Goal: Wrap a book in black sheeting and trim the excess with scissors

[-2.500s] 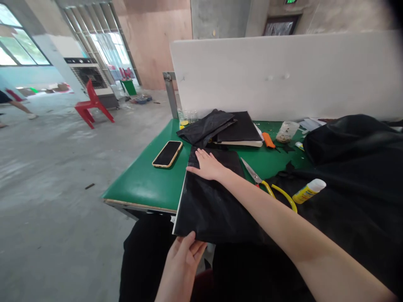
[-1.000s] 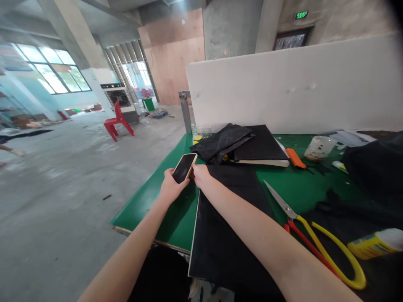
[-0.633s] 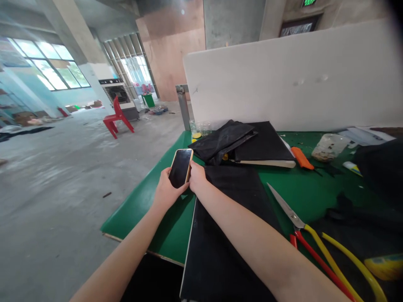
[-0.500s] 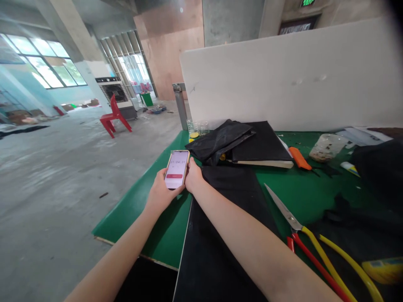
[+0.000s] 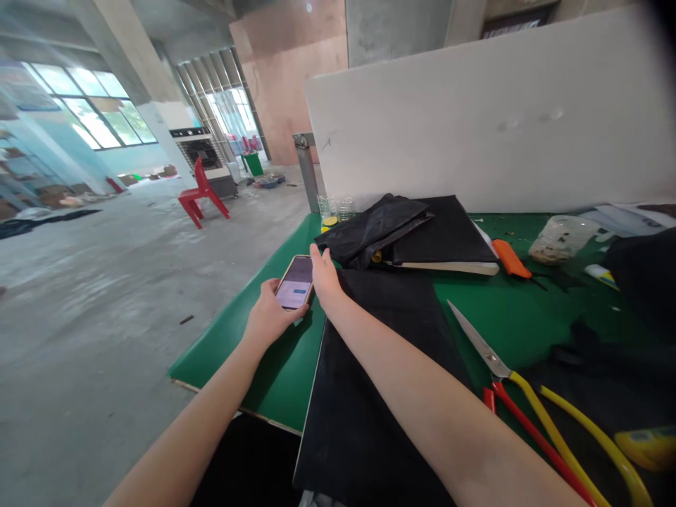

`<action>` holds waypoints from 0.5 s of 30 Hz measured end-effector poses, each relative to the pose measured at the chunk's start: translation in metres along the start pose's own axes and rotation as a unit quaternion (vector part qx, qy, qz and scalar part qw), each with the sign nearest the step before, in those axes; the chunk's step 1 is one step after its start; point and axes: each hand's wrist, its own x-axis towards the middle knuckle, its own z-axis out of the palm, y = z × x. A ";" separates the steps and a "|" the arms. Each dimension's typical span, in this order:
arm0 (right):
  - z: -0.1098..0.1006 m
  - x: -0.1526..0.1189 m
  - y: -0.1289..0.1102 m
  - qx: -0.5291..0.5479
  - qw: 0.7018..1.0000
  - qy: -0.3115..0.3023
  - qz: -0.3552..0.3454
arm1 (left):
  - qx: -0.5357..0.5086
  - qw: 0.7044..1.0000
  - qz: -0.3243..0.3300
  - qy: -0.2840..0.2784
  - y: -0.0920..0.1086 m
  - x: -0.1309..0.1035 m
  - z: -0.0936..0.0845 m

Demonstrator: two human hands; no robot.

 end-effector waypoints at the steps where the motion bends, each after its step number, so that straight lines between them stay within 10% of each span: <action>1: -0.004 -0.002 -0.007 -0.031 0.999 0.002 -0.021 | 0.004 1.000 -0.001 -0.003 0.000 -0.001 -0.001; 15: -0.041 -0.024 -0.021 -0.420 0.835 -0.206 -0.290 | 0.032 0.999 0.005 -0.018 0.002 -0.006 -0.007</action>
